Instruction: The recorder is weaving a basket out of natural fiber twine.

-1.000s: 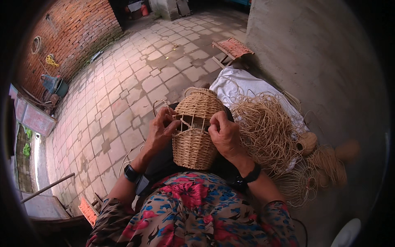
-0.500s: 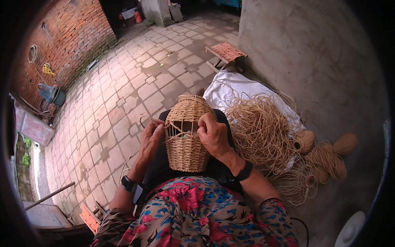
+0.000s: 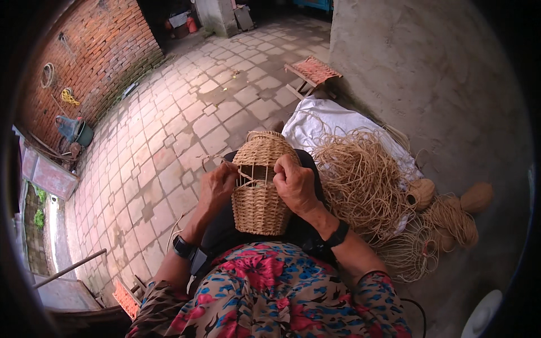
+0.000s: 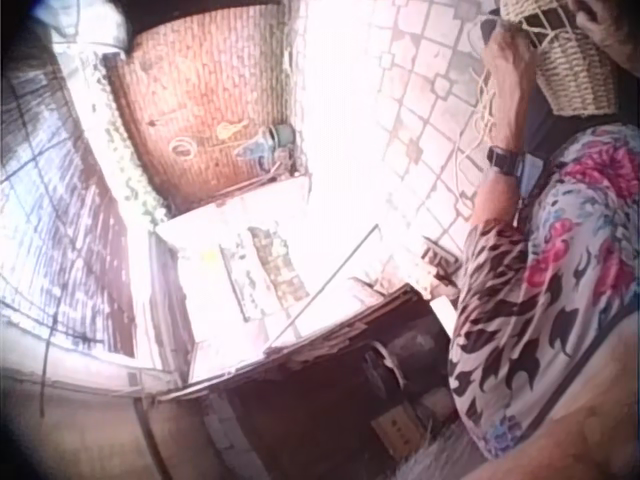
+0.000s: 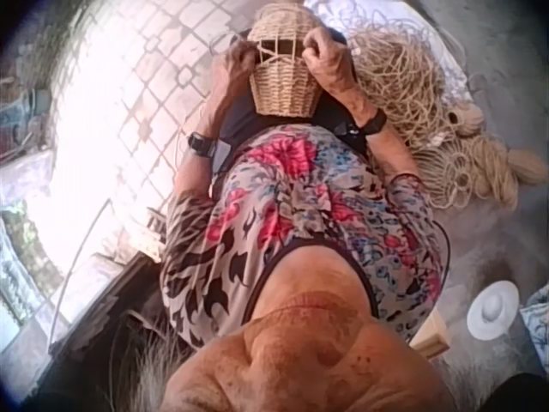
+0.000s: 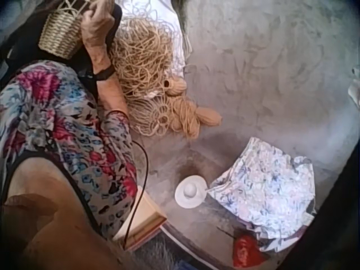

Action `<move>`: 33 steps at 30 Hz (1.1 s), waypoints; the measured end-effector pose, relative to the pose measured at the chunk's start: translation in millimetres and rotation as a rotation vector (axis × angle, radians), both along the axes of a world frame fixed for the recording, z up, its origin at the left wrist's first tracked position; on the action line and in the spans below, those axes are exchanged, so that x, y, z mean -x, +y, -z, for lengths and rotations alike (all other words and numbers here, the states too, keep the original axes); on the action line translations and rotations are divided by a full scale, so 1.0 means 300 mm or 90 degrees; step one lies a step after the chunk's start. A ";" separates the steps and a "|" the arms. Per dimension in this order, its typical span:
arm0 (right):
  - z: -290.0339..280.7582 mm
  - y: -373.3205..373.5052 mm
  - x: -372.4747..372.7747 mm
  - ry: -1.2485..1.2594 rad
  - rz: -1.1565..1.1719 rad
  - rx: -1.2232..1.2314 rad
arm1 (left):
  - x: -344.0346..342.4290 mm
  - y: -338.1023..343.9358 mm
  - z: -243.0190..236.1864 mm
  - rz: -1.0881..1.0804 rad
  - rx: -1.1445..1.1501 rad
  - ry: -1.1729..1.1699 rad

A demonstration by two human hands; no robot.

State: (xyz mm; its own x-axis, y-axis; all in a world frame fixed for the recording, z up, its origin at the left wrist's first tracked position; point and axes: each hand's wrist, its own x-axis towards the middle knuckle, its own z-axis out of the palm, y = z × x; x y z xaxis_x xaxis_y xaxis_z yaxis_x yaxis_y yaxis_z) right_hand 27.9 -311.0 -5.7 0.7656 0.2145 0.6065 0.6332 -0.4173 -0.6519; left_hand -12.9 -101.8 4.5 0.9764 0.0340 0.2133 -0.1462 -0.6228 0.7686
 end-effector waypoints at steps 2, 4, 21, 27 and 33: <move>-0.009 -0.002 0.002 0.005 -0.002 0.004 | -0.005 -0.043 -0.006 -0.101 -0.045 -0.040; -0.009 0.007 0.003 0.009 -0.006 -0.001 | -0.029 -0.040 0.058 -0.127 0.025 -0.053; 0.060 0.040 -0.111 0.000 0.019 0.141 | -0.047 -0.045 0.037 -0.095 -0.262 -0.042; 0.003 0.094 -0.095 0.021 -0.175 0.112 | -0.073 -0.052 0.031 -0.072 -0.111 -0.008; -0.006 0.063 -0.107 0.129 -0.303 0.127 | -0.069 0.126 0.085 0.012 0.205 0.170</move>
